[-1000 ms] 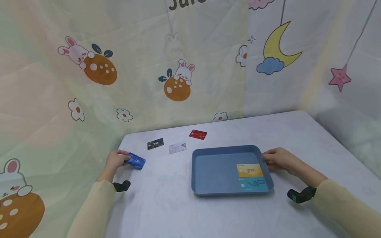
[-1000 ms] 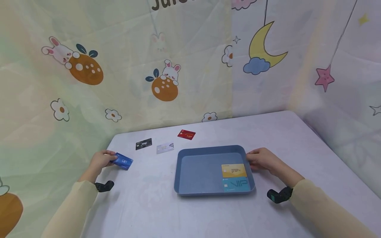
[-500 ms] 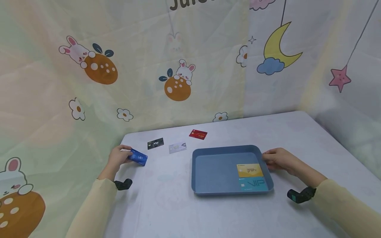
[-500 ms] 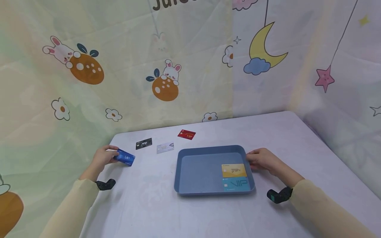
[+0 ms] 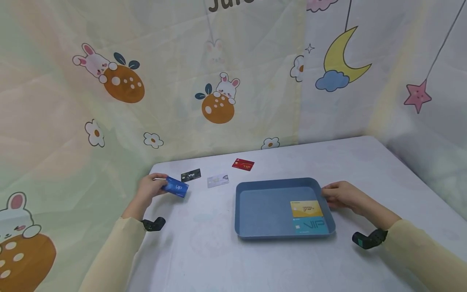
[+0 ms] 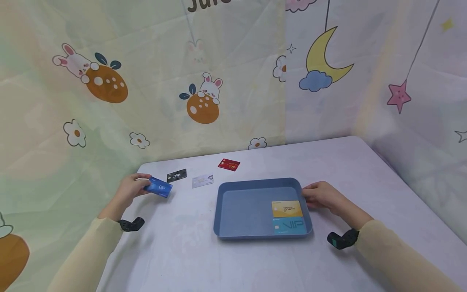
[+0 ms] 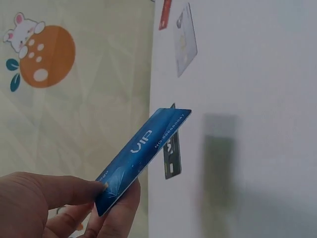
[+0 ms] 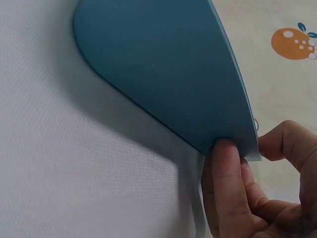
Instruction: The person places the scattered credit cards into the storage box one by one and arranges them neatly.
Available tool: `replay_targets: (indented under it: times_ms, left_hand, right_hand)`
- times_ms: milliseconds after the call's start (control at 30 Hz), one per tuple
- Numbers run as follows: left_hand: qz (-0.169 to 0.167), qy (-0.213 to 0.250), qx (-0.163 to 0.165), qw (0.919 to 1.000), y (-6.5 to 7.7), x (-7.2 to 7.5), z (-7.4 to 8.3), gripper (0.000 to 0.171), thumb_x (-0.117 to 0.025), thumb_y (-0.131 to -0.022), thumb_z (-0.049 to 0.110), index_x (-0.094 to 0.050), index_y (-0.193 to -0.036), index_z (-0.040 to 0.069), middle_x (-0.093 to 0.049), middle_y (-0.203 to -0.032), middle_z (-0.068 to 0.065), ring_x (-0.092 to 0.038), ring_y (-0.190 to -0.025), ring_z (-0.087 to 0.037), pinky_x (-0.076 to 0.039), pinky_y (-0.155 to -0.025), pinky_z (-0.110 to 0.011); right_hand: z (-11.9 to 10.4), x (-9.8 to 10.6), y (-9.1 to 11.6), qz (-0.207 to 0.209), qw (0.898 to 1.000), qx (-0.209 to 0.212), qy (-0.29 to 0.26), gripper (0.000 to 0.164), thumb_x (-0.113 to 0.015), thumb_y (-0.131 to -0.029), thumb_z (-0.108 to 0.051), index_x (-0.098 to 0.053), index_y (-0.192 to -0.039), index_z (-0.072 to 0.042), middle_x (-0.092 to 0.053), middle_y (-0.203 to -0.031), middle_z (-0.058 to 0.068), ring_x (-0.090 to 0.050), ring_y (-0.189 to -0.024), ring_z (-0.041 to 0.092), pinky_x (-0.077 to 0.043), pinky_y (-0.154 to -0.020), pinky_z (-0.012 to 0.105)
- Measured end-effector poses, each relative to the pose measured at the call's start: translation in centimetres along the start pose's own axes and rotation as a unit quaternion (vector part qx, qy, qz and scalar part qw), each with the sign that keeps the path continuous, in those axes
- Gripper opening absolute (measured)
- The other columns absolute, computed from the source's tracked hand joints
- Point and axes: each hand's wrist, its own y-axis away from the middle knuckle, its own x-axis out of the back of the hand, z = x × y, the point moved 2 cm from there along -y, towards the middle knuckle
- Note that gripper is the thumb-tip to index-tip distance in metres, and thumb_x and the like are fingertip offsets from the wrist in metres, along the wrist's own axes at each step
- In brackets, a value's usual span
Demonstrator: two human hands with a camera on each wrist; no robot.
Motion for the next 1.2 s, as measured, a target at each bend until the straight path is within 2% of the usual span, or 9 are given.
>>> replay_targets:
  times_ms: [233, 400, 500, 733, 967, 1100, 1200]
  left_hand:
    - [-0.020, 0.013, -0.007, 0.9997, 0.8, -1.0, 1.8, 0.044, -0.056, -0.101, 0.009, -0.055, -0.144, 0.001, -0.045, -0.149, -0.030, -0.054, -0.118, -0.035, -0.059, -0.070, -0.018]
    - [-0.029, 0.027, -0.009, 0.9992, 1.1, -1.8, 2.6, 0.042, -0.057, -0.100, 0.008, -0.055, -0.141, 0.000, -0.047, -0.145, -0.029, -0.058, -0.109, -0.029, -0.061, -0.072, -0.020]
    - [-0.031, 0.030, -0.014, 0.9990, 1.1, -2.3, 2.9, 0.042, -0.057, -0.099, 0.008, -0.055, -0.140, -0.001, -0.048, -0.141, -0.028, -0.062, -0.104, -0.028, -0.063, -0.073, -0.022]
    - [-0.043, 0.026, -0.012, 0.9987, 1.3, -3.3, 3.4, 0.040, -0.057, -0.100, 0.010, -0.054, -0.138, 0.001, -0.046, -0.143, -0.028, -0.062, -0.110, -0.036, -0.064, -0.075, -0.026]
    - [-0.057, 0.043, -0.018, 0.9973, 1.8, -4.2, 3.9, 0.040, -0.057, -0.099, 0.009, -0.054, -0.138, -0.001, -0.048, -0.134, -0.026, -0.065, -0.090, -0.024, -0.064, -0.072, -0.026]
    - [-0.065, 0.055, -0.019, 0.9962, 2.0, -4.8, 4.3, 0.040, -0.057, -0.100, 0.009, -0.053, -0.139, -0.001, -0.047, -0.137, -0.026, -0.065, -0.090, -0.024, -0.064, -0.074, -0.026]
    - [-0.075, 0.065, -0.016, 0.9949, 2.3, -5.2, 4.5, 0.040, -0.056, -0.101, 0.009, -0.051, -0.140, -0.001, -0.043, -0.143, -0.027, -0.064, -0.097, -0.027, -0.064, -0.076, -0.026]
  right_hand:
    - [0.0, 0.0, 0.3, -0.002, 1.000, 0.013, -0.002, 0.060, -0.059, -0.101, -0.024, -0.044, -0.140, 0.019, -0.065, -0.121, 0.028, -0.065, -0.090, 0.016, -0.063, -0.079, 0.029]
    - [0.0, 0.0, 0.3, -0.002, 1.000, 0.015, -0.002, 0.059, -0.059, -0.101, -0.023, -0.045, -0.140, 0.020, -0.066, -0.119, 0.026, -0.064, -0.088, 0.016, -0.063, -0.078, 0.028]
    - [0.1, 0.0, 0.3, -0.001, 1.000, 0.014, -0.003, 0.059, -0.059, -0.101, -0.023, -0.045, -0.140, 0.019, -0.066, -0.119, 0.026, -0.064, -0.089, 0.016, -0.063, -0.078, 0.028]
    - [0.2, 0.0, 0.3, -0.004, 1.000, 0.016, -0.008, 0.059, -0.058, -0.102, -0.024, -0.045, -0.140, 0.019, -0.066, -0.120, 0.026, -0.065, -0.089, 0.014, -0.064, -0.079, 0.029]
    - [0.3, 0.0, 0.2, -0.005, 1.000, 0.018, -0.013, 0.058, -0.057, -0.102, -0.024, -0.045, -0.140, 0.019, -0.067, -0.119, 0.025, -0.066, -0.088, 0.014, -0.064, -0.079, 0.029]
    - [0.4, 0.0, 0.2, -0.004, 1.000, 0.018, -0.014, 0.058, -0.058, -0.102, -0.024, -0.045, -0.140, 0.019, -0.067, -0.120, 0.026, -0.066, -0.089, 0.014, -0.064, -0.079, 0.029]
    - [0.4, 0.0, 0.1, -0.003, 1.000, 0.016, -0.012, 0.059, -0.058, -0.102, -0.024, -0.045, -0.140, 0.019, -0.067, -0.120, 0.026, -0.066, -0.088, 0.014, -0.064, -0.079, 0.029]
